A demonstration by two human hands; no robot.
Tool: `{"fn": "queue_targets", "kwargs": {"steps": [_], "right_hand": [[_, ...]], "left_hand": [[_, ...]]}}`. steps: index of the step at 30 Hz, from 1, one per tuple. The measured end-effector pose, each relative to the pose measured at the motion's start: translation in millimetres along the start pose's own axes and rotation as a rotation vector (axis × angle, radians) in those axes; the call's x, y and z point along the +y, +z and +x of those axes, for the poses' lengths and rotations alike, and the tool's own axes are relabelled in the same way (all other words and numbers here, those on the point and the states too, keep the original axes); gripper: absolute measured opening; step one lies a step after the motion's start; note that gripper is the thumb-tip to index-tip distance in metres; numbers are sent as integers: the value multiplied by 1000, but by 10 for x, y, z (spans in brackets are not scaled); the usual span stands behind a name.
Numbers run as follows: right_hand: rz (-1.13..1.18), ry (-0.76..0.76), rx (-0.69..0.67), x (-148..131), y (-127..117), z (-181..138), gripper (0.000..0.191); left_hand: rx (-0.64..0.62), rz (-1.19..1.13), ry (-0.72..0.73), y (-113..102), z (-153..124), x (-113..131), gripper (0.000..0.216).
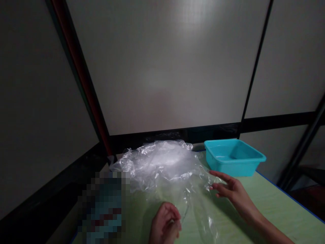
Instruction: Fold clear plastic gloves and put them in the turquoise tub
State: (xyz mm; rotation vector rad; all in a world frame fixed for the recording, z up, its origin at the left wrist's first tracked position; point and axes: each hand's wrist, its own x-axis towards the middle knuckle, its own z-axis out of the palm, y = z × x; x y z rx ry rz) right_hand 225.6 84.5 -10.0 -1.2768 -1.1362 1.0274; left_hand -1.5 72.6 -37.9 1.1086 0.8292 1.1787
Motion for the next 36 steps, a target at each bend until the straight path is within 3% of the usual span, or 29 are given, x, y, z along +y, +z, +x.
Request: {"fn": "queue_targets", "kwargs": {"steps": [3,6,9,13,16,20,22,25,27,31,36], "right_hand": [[-167,-7,7,58,-50,40,46],[-395,-62,-8,109,-64,30,40],[-650,-208,-13,159,-96,17,31],[-873,-526,48,187,-161,5,24],[-927,-604,-53,114,-146,-56,25],[-1004,-705,-424,-47,-48,-182,32],[-1050,-735,-530,-96,-7,-223,33],[-1065,-737,-563,-108,19,-241,27],[-1050,-743,-527,-94,22,-240,25],[-1030,-747,-463,-63,38,-249,28],[-1063,-681,-596,-25,76,-254,45]], "left_hand": [[-23,307,203,13,-49,61,9],[-102,543,334,24,-93,88,20],[-303,784,402,-12,-89,26,37],[-628,1177,534,-53,-42,-72,56],[-686,1300,573,0,-67,-23,62],[-602,1277,593,103,-184,119,49],[-538,1237,621,121,-237,143,40],[-414,1150,611,105,-266,102,22],[-261,1050,532,85,-238,56,17],[40,846,337,58,-114,-9,17],[187,806,351,12,-61,-90,32]]}}
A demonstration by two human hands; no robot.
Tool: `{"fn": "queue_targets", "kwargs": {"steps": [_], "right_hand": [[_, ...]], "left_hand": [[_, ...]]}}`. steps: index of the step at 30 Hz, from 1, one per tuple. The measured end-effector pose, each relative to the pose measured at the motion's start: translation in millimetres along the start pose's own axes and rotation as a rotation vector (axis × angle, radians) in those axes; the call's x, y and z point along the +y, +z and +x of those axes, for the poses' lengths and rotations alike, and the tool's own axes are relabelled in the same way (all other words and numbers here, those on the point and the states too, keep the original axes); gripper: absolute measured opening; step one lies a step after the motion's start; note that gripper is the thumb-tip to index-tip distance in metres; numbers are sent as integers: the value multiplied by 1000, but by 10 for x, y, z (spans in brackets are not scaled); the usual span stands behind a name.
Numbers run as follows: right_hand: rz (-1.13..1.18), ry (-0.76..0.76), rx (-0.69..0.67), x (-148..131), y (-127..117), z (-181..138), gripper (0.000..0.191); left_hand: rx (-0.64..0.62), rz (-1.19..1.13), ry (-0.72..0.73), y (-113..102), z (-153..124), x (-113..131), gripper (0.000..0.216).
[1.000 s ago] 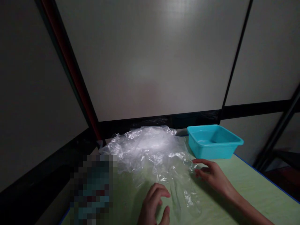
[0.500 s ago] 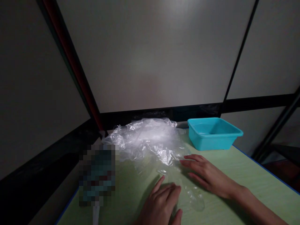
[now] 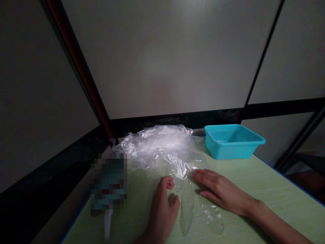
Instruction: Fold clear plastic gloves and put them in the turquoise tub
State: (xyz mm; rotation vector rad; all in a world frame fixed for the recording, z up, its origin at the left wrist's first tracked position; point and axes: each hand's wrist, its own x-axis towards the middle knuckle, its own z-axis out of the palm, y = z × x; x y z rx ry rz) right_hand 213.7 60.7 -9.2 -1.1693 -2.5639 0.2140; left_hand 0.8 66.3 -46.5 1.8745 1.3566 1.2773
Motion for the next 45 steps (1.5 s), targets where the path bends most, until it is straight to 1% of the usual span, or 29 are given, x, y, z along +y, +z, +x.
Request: {"fn": "queue_targets", "kwargs": {"steps": [2,4,19,22,26,30,34,37,41,45], "right_hand": [[-6,5,-42,1,8,7,47],[-7,19,-52,0,7,12,46],[43,23,-34,1,34,0,44],[38,18,-26,10,41,4,43],[7,20,-21,0,32,10,41],[-5,36,25,-23,1,8,36],[-38,49,56,-57,-30,3,30],[-26,39,67,-70,-27,5,30],[34,-23,46,-59,2,11,35],[57,-34,5,-62,11,13,36]], "left_hand": [[23,9,7,7,-21,-33,37],[24,15,0,12,-34,-52,37],[34,12,-48,-6,-35,-23,37],[0,7,-60,-6,-32,0,40],[-34,10,-40,2,-29,38,42],[-71,43,-33,8,-33,68,41],[-82,94,10,0,-41,74,39],[-88,80,57,-9,-43,80,36],[-114,90,113,-26,-48,110,36],[-142,162,157,-49,-63,162,36]]}}
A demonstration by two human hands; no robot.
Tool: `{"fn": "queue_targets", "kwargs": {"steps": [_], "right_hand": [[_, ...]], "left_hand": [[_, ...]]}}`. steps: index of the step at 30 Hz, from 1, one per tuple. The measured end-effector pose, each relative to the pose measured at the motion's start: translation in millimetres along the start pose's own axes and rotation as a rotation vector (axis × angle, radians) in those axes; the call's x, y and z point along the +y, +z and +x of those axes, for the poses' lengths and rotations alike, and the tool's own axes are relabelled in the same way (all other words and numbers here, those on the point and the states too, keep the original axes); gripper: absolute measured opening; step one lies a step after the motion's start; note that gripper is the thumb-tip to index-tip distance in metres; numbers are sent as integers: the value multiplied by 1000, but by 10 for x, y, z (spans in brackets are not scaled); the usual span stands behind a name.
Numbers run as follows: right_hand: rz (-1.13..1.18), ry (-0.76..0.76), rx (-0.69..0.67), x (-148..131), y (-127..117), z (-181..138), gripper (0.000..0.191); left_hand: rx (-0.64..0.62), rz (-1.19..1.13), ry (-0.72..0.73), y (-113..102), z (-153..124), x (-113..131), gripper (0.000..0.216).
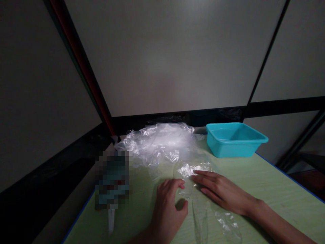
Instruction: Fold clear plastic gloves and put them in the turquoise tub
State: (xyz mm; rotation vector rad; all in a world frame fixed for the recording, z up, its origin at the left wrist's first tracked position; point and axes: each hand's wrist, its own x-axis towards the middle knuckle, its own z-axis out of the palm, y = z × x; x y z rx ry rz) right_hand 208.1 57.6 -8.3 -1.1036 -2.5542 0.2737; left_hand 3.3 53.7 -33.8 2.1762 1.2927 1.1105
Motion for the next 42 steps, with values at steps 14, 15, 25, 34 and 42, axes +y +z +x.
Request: {"fn": "queue_targets", "kwargs": {"steps": [14,15,25,34,42], "right_hand": [[212,28,-17,-163,21,32,35],[218,28,-23,-180,15,35,35],[132,-6,-23,-195,12,45,34],[-41,11,-38,-173,-13,13,32],[67,-31,-27,-165,1,33,35]], "left_hand": [[-161,136,57,-62,17,99,26],[-156,141,67,-65,16,102,27],[-55,174,124,-69,65,45,22],[-32,105,145,-54,38,-4,20],[-6,40,24,-10,33,21,40]]}}
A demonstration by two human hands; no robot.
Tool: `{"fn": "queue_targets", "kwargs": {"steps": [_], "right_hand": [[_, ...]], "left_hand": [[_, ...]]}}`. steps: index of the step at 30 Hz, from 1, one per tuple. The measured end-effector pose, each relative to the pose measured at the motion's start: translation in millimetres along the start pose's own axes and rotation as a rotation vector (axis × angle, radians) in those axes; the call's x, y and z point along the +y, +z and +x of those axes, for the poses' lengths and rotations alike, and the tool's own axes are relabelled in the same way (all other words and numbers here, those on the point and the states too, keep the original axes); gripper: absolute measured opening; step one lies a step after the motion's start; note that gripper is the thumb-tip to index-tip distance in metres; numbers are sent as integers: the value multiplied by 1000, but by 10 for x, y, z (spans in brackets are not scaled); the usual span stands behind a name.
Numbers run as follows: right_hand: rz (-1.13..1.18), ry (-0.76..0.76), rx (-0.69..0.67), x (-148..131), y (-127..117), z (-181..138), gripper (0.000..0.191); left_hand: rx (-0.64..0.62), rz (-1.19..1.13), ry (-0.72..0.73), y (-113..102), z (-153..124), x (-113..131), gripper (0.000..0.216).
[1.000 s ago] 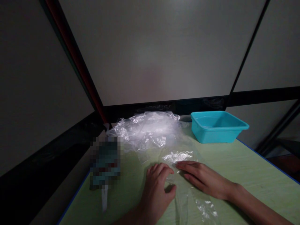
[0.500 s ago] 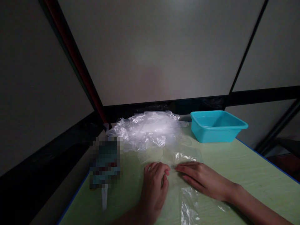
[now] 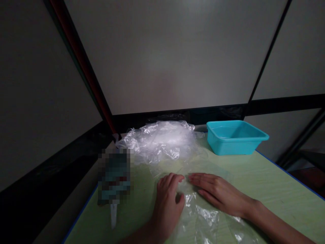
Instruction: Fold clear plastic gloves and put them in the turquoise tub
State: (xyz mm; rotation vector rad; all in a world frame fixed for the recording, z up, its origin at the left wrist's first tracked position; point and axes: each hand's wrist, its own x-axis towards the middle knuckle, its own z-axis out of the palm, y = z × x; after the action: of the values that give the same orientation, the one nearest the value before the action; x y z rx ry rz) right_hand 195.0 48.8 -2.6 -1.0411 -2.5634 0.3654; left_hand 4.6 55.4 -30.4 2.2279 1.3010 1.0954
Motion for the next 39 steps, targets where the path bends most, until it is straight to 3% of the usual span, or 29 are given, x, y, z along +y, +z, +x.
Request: {"fn": "queue_targets", "kwargs": {"steps": [6,13,17,22,25,28,34,39], "right_hand": [[-7,-3,-27,45,3,-7,34],[-145,112,78,110,3,-27,31],[-87,178,126,111,4,-29,33],[-57,137,-48,149,34,-44,53],[-52,158,-174,164,53,-68,69],[-38,173,-244,128,41,-86,78],[-92,204,-103,76,34,-50,69],[-95,130,-67,62,126,23,68]], "left_hand": [[156,-154,-115,1,66,-114,36],[322,-192,-35,-77,112,-165,20],[409,-266,-15,-95,92,-132,21],[411,-362,80,-133,26,-58,29],[335,-307,161,-147,-9,-11,22],[215,-197,152,-120,-20,20,19],[-190,162,145,-31,-9,-11,37],[-357,414,275,-41,-9,-111,51]]}}
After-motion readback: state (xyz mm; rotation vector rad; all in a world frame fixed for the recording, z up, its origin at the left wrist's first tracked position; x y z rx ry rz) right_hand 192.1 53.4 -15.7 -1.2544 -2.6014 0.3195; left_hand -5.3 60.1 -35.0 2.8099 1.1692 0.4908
